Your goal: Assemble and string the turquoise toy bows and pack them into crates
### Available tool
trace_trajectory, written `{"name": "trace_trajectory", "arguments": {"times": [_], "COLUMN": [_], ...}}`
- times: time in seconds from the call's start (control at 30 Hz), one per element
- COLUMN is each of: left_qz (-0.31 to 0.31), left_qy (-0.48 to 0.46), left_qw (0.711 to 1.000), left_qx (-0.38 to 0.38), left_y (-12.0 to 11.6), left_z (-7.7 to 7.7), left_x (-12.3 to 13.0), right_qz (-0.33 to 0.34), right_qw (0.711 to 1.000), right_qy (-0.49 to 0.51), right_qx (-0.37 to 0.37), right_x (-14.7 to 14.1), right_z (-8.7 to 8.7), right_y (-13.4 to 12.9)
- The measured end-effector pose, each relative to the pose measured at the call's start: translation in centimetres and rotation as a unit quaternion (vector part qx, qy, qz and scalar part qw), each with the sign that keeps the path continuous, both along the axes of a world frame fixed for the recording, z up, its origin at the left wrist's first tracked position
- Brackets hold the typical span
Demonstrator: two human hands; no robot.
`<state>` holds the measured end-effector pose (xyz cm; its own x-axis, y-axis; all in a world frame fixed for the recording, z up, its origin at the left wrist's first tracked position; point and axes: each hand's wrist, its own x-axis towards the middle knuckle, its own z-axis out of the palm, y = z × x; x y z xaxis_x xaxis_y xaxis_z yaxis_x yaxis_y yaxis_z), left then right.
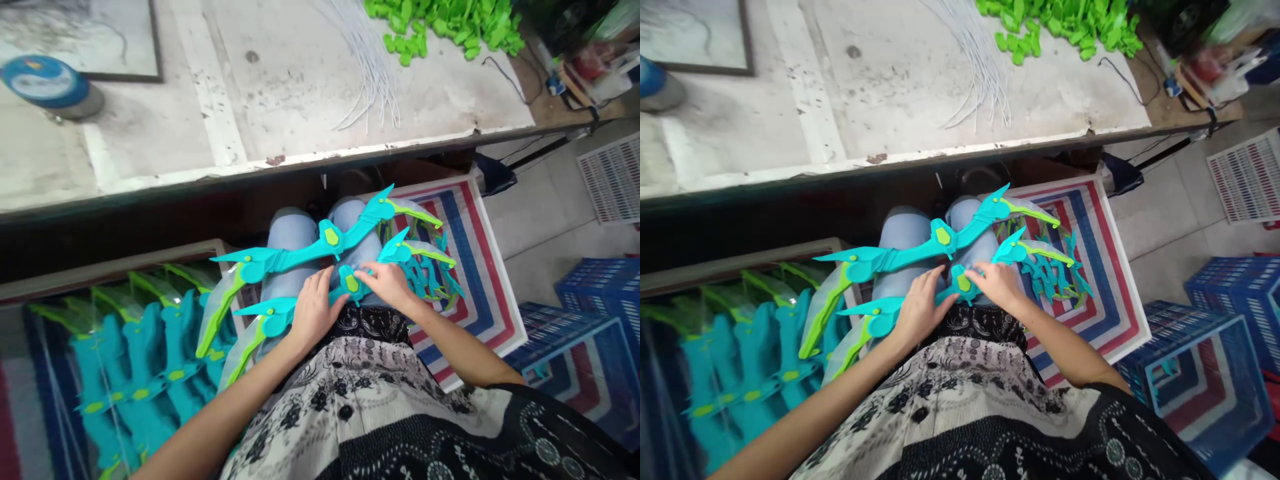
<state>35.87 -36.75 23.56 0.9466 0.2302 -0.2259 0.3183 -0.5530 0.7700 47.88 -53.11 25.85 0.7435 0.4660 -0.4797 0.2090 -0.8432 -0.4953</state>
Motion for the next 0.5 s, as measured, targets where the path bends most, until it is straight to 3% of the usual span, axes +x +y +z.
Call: {"name": "trace_trajectory", "arguments": {"times": [0.07,0.13,0.17,0.23,0.3,0.33,0.4,0.43,0.5], "left_qz": [0.028,0.087,0.129,0.216,0.283,0.305,0.334,0.347,0.364], "left_qy": [-0.015,0.077,0.144,0.253,0.29,0.29,0.273,0.253,0.179], "left_qw": [0.999,0.978,0.944,0.824,0.711,0.679,0.658,0.666,0.711], "left_qx": [-0.035,-0.17,-0.268,-0.459,-0.575,-0.602,-0.617,-0.611,-0.575], "left_y": [-0.3,-0.8,-1.0,-1.6,-2.0,-2.1,-2.4,-2.5,-2.9], "left_z": [1.3,2.3,2.6,2.9,2.9,2.7,2.2,1.8,0.9], "left_x": [-2.0,-3.3,-3.7,-3.9,-3.5,-3.2,-2.7,-2.4,-1.9], "right_qz": [0.068,0.169,0.224,0.3,0.322,0.32,0.313,0.309,0.296], "right_qw": [0.987,0.961,0.949,0.932,0.931,0.933,0.937,0.94,0.948], "right_qy": [-0.147,-0.213,-0.218,-0.198,-0.173,-0.165,-0.152,-0.143,-0.112], "right_qx": [0.003,0.037,0.05,0.043,0.006,-0.009,-0.017,-0.013,-0.001], "right_x": [2.5,4.5,5.1,5.5,5.0,4.6,3.8,3.4,2.9], "right_z": [0.6,0.4,0.1,-0.7,-1.3,-1.5,-1.3,-1.1,-0.6], "right_y": [1.3,3.3,4.5,6.7,8.3,8.7,8.8,8.5,7.6]}}
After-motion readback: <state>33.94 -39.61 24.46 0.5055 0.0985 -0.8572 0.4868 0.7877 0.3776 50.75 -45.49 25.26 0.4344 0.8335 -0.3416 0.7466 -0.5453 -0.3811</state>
